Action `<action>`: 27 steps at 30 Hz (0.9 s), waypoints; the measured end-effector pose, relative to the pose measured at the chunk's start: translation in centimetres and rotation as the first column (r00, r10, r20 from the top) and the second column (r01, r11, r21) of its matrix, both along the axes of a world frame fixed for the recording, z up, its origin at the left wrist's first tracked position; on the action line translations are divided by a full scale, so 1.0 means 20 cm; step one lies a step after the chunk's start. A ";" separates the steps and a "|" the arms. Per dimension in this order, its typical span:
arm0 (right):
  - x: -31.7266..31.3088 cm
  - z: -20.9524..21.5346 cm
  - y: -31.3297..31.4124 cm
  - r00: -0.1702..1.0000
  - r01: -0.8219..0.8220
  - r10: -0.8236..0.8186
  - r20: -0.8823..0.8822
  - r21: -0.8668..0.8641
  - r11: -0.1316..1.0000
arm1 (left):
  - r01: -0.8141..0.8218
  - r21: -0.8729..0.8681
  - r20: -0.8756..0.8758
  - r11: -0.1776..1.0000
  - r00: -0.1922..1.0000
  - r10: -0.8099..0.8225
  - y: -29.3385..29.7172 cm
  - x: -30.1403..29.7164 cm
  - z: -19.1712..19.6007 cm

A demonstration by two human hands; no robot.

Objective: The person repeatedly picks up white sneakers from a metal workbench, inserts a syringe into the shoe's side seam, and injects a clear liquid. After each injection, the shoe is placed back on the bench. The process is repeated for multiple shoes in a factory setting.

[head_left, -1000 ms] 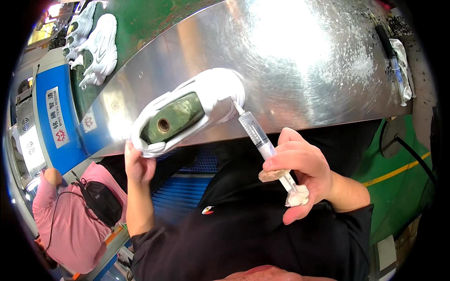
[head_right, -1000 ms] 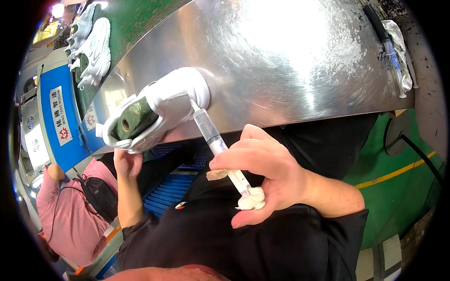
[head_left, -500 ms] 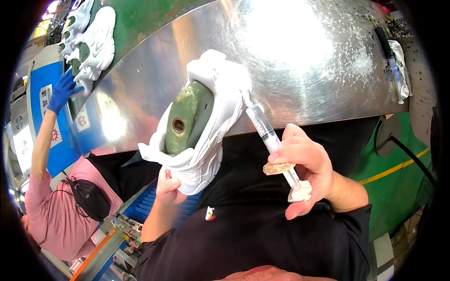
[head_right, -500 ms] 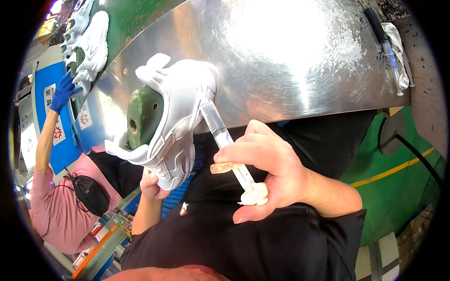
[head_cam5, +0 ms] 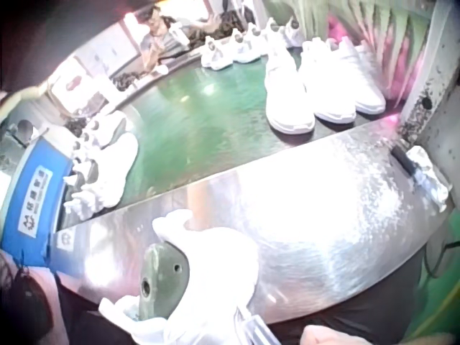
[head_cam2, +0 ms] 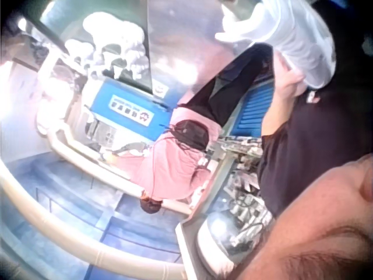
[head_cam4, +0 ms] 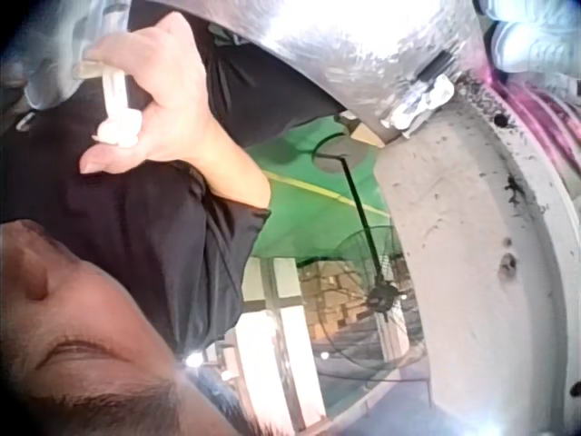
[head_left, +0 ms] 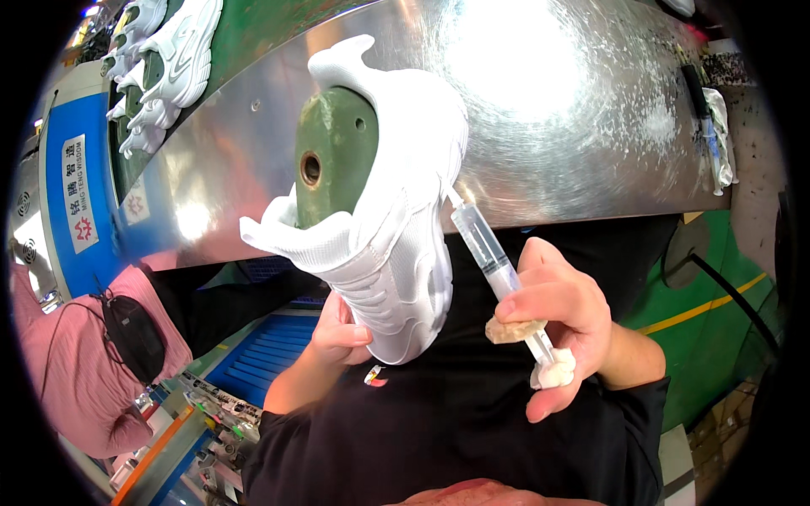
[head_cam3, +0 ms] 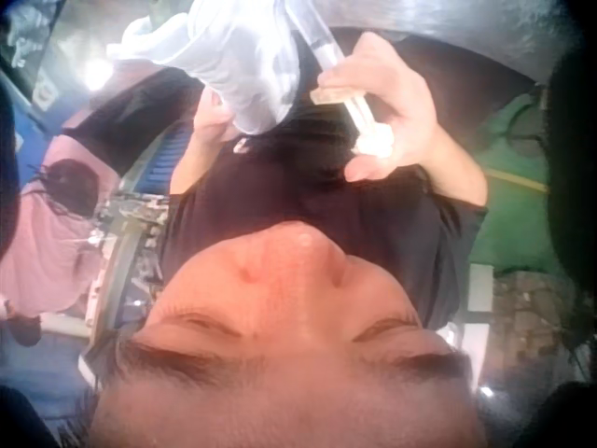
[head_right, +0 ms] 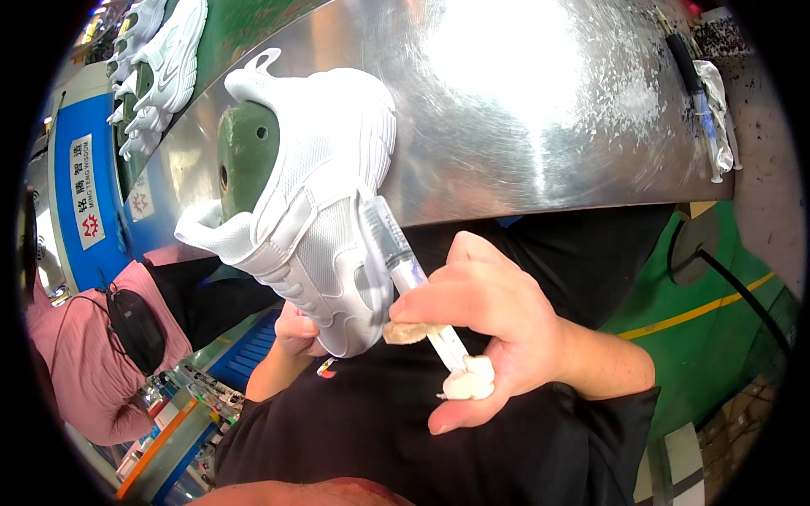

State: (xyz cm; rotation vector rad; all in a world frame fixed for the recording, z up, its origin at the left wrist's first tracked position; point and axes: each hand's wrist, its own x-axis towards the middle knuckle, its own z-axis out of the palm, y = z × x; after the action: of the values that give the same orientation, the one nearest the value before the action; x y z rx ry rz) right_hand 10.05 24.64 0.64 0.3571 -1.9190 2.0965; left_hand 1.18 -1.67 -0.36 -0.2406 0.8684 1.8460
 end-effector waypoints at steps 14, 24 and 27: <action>0.07 0.20 0.05 0.972 -0.167 0.165 0.166 -0.002 0.986 | 0.153 0.251 0.103 0.956 0.978 -0.183 0.15 -0.01 -0.03; 0.25 0.49 0.17 0.903 -0.231 0.185 0.388 0.074 0.970 | 0.235 0.405 0.106 0.883 0.948 -0.301 0.26 0.02 -0.10; 0.30 0.57 0.17 0.904 -0.199 0.129 0.408 0.134 0.971 | 0.155 0.376 0.352 0.914 0.888 -0.295 0.33 0.03 -0.08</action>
State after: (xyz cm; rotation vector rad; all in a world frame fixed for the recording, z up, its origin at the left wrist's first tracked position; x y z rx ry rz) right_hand 15.98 27.99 11.99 0.1356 -2.3892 2.2519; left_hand 1.73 4.87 -1.96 -0.2752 0.2698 1.6097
